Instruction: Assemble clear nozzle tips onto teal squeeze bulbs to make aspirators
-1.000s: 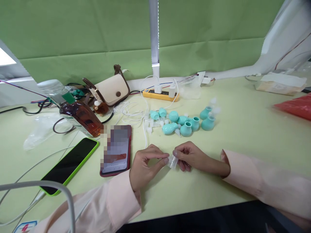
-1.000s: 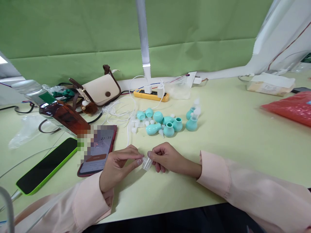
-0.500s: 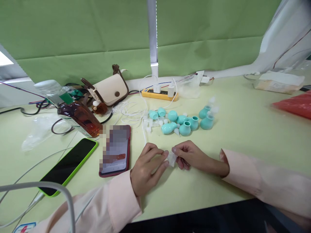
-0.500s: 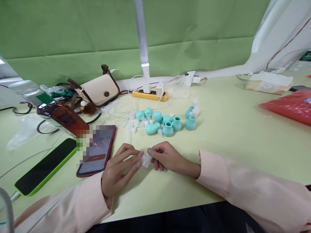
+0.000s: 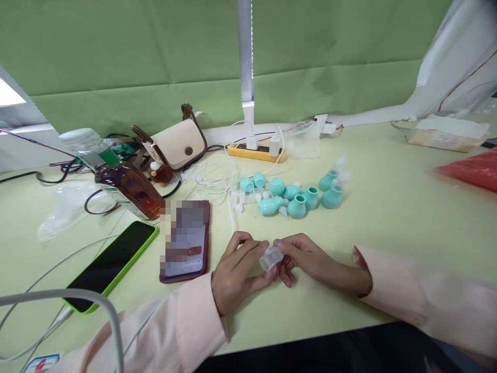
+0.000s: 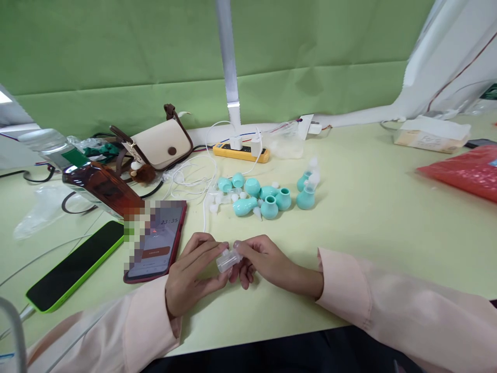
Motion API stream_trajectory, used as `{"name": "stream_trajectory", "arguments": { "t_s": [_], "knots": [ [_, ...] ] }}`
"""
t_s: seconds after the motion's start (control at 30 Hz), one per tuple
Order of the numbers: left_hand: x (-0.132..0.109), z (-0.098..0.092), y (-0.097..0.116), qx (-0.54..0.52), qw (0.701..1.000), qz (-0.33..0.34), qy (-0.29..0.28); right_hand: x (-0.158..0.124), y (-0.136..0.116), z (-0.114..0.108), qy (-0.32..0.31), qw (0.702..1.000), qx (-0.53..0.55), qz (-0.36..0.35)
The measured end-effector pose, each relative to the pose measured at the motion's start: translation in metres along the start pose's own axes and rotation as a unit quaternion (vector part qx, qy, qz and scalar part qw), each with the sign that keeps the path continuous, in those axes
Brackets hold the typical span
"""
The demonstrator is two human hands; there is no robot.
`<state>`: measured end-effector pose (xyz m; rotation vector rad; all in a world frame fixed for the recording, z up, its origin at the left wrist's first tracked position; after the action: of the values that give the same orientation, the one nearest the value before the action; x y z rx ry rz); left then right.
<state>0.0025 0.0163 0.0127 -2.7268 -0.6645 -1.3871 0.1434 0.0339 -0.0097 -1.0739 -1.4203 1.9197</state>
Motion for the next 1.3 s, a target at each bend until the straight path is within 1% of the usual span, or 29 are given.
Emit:
{"name": "stream_trajectory", "arguments": {
  "t_s": [0.07,0.13,0.23,0.33,0.47,0.6,0.67,0.77,0.83,0.87,0.93,0.97,1.03,1.1,1.13,1.2,1.27,1.3],
  "knots": [
    [0.0,0.0,0.002,-0.02,1.0,-0.004,-0.008,-0.002,0.0,0.002,0.011,1.0,-0.008,-0.006],
    [0.001,-0.001,0.003,-0.041,0.999,-0.023,-0.008,-0.003,-0.001,0.003,0.014,1.0,-0.004,-0.012],
    [0.003,-0.002,0.001,-0.056,0.996,-0.066,0.012,-0.003,-0.004,0.002,0.004,0.999,0.023,-0.025],
    [0.003,-0.001,-0.003,-0.073,0.993,-0.092,0.022,-0.005,-0.008,0.001,0.013,0.998,0.029,-0.045],
    [0.0,-0.001,-0.007,-0.085,0.993,-0.08,0.025,-0.008,-0.01,0.002,0.04,0.997,0.024,-0.065],
    [0.0,-0.004,-0.007,-0.079,0.996,-0.049,0.007,-0.009,-0.008,0.003,0.055,0.994,0.022,-0.089],
    [0.001,-0.005,-0.007,-0.076,0.996,-0.044,0.003,-0.009,-0.006,0.003,0.061,0.994,0.008,-0.093],
    [0.001,-0.004,-0.008,-0.079,0.995,-0.054,0.007,-0.007,-0.004,0.0,0.079,0.991,-0.026,-0.109],
    [0.0,-0.003,-0.008,-0.113,0.991,-0.075,0.013,-0.007,-0.004,-0.002,0.098,0.985,-0.057,-0.129],
    [-0.001,-0.002,-0.008,-0.143,0.985,-0.096,0.012,-0.007,-0.004,-0.004,0.106,0.981,-0.078,-0.141],
    [-0.003,0.0,-0.009,-0.215,0.961,-0.172,0.013,-0.007,-0.006,-0.005,0.119,0.968,-0.134,-0.175],
    [-0.004,0.0,-0.01,-0.253,0.94,-0.227,0.014,-0.008,-0.007,-0.006,0.124,0.958,-0.169,-0.197],
    [-0.007,0.001,-0.012,-0.322,0.883,-0.341,0.015,-0.01,-0.01,-0.005,0.132,0.93,-0.237,-0.249],
    [-0.007,0.002,-0.012,-0.383,0.823,-0.42,0.019,-0.012,-0.013,-0.004,0.144,0.899,-0.292,-0.293],
    [-0.007,0.002,-0.012,-0.41,0.798,-0.442,0.016,-0.013,-0.014,-0.004,0.146,0.887,-0.311,-0.309],
    [-0.005,0.003,-0.012,-0.451,0.763,-0.463,0.013,-0.014,-0.015,-0.003,0.143,0.87,-0.335,-0.332],
    [-0.004,0.004,-0.013,-0.476,0.743,-0.471,0.015,-0.015,-0.016,-0.003,0.135,0.86,-0.349,-0.347],
    [-0.004,0.004,-0.013,-0.482,0.738,-0.472,0.016,-0.015,-0.015,-0.003,0.132,0.856,-0.353,-0.354]
  ]
}}
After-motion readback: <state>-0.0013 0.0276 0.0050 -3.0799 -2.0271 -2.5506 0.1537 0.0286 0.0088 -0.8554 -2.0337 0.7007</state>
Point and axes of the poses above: each hand's wrist, its own x-axis towards the middle knuckle, its own z-axis out of the palm, y = z × x, the point moved 2 cm from there along x, towards the middle knuckle, and after that the axes turned 7 degrees about z, right-handed, at the moved point
